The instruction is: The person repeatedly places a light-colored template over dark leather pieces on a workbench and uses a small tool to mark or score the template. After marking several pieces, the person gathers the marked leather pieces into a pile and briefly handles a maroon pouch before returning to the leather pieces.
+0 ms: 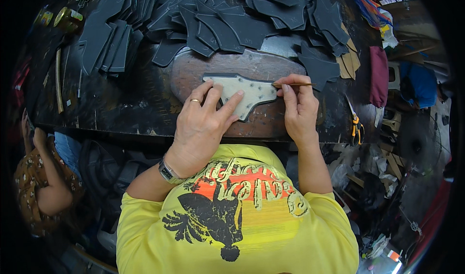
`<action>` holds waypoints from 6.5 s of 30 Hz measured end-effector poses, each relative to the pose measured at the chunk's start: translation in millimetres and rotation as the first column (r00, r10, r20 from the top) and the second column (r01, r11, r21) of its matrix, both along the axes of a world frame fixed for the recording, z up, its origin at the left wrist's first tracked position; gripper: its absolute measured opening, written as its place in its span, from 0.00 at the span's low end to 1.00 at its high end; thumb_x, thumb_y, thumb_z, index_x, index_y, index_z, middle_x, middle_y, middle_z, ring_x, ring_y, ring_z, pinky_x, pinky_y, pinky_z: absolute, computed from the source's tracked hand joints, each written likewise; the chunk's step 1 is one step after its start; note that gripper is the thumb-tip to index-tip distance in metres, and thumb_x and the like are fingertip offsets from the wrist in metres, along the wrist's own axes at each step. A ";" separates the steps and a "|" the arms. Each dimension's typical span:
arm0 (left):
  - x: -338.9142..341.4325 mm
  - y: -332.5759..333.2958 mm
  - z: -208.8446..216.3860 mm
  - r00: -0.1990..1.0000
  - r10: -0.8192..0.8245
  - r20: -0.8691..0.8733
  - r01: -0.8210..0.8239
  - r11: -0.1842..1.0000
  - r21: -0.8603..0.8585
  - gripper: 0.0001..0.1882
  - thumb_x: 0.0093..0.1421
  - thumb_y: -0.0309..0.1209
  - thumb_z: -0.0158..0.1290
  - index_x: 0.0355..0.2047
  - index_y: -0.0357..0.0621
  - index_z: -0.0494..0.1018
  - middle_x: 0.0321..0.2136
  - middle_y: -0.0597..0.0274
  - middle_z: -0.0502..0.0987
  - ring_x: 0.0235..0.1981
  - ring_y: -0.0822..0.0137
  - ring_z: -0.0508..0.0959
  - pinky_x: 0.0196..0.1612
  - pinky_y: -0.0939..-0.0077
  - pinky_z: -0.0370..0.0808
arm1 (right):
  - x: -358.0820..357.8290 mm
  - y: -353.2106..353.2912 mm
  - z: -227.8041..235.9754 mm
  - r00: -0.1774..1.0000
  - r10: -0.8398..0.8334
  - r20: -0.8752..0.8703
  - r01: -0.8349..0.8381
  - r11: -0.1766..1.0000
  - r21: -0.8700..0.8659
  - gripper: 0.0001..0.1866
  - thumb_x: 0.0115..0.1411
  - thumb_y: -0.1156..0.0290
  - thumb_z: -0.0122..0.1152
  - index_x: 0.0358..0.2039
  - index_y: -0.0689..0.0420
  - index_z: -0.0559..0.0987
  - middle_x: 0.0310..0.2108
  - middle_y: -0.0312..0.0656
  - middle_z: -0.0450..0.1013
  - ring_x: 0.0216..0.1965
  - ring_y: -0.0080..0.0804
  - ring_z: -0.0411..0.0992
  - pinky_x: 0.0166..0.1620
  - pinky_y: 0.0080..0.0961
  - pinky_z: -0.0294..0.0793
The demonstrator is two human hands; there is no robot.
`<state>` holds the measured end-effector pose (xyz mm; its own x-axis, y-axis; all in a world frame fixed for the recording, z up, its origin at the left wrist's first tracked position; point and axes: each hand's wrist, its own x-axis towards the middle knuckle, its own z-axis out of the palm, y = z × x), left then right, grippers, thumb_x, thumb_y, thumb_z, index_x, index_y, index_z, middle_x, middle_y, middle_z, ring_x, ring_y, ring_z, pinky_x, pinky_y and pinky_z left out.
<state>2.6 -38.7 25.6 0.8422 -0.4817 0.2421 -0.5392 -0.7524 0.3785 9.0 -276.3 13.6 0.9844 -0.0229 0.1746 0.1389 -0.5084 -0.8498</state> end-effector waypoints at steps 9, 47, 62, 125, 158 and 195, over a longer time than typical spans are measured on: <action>-2.6 3.4 -4.8 1.000 0.018 -0.001 -0.018 0.999 -0.030 0.26 0.57 0.35 0.66 0.57 0.56 0.80 0.50 0.55 0.74 0.60 0.51 0.71 0.61 0.52 0.68 | 3.1 4.8 -4.7 0.980 0.058 0.192 -0.003 0.961 -0.275 0.05 0.72 0.79 0.52 0.47 0.61 0.74 0.37 0.40 0.79 0.34 0.24 0.76 0.41 0.22 0.77; 4.7 5.7 -0.4 1.000 -0.008 -0.023 0.009 1.000 0.030 0.24 0.58 0.37 0.66 0.57 0.62 0.78 0.52 0.57 0.72 0.63 0.48 0.67 0.68 0.43 0.60 | 10.2 14.9 -6.3 0.992 0.128 0.017 -0.129 0.978 0.167 0.08 0.74 0.77 0.54 0.48 0.64 0.78 0.43 0.39 0.80 0.40 0.22 0.78 0.46 0.20 0.78; 6.1 7.0 -0.1 0.999 -0.023 -0.037 0.023 1.000 -0.010 0.25 0.58 0.36 0.66 0.56 0.59 0.78 0.51 0.57 0.71 0.63 0.47 0.67 0.67 0.44 0.62 | -2.2 -13.8 10.9 0.998 -0.054 0.043 0.049 0.993 0.108 0.06 0.73 0.77 0.54 0.44 0.63 0.79 0.38 0.39 0.80 0.36 0.22 0.77 0.44 0.19 0.76; 7.5 6.8 -4.2 0.999 -0.035 0.027 0.035 0.999 -0.009 0.25 0.56 0.35 0.67 0.55 0.58 0.79 0.48 0.58 0.71 0.59 0.48 0.68 0.64 0.51 0.65 | -24.9 28.7 -4.4 0.969 0.161 0.188 -0.139 0.982 -0.127 0.05 0.66 0.81 0.63 0.41 0.61 0.84 0.36 0.41 0.81 0.36 0.33 0.78 0.42 0.26 0.75; 8.4 6.1 0.1 0.999 -0.035 -0.015 0.034 0.999 -0.006 0.25 0.55 0.34 0.67 0.55 0.58 0.79 0.49 0.57 0.71 0.60 0.47 0.68 0.64 0.50 0.66 | 0.0 -4.0 -10.2 0.999 -0.049 -0.024 0.054 0.944 0.326 0.06 0.73 0.76 0.57 0.46 0.61 0.78 0.41 0.39 0.81 0.37 0.18 0.73 0.44 0.16 0.73; 8.0 6.9 -4.4 1.000 -0.021 0.017 0.021 0.999 -0.024 0.26 0.53 0.34 0.68 0.54 0.59 0.80 0.48 0.59 0.72 0.59 0.49 0.69 0.62 0.53 0.67 | 13.4 38.2 -7.1 0.999 0.045 0.019 -0.049 0.933 0.356 0.06 0.71 0.79 0.59 0.46 0.63 0.80 0.41 0.39 0.82 0.35 0.20 0.76 0.43 0.18 0.77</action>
<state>10.6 -31.8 21.2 0.8276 -0.4934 0.2676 -0.5613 -0.7315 0.3872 22.4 -238.1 6.6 0.9840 -0.0389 0.1741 0.1655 -0.1655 -0.9722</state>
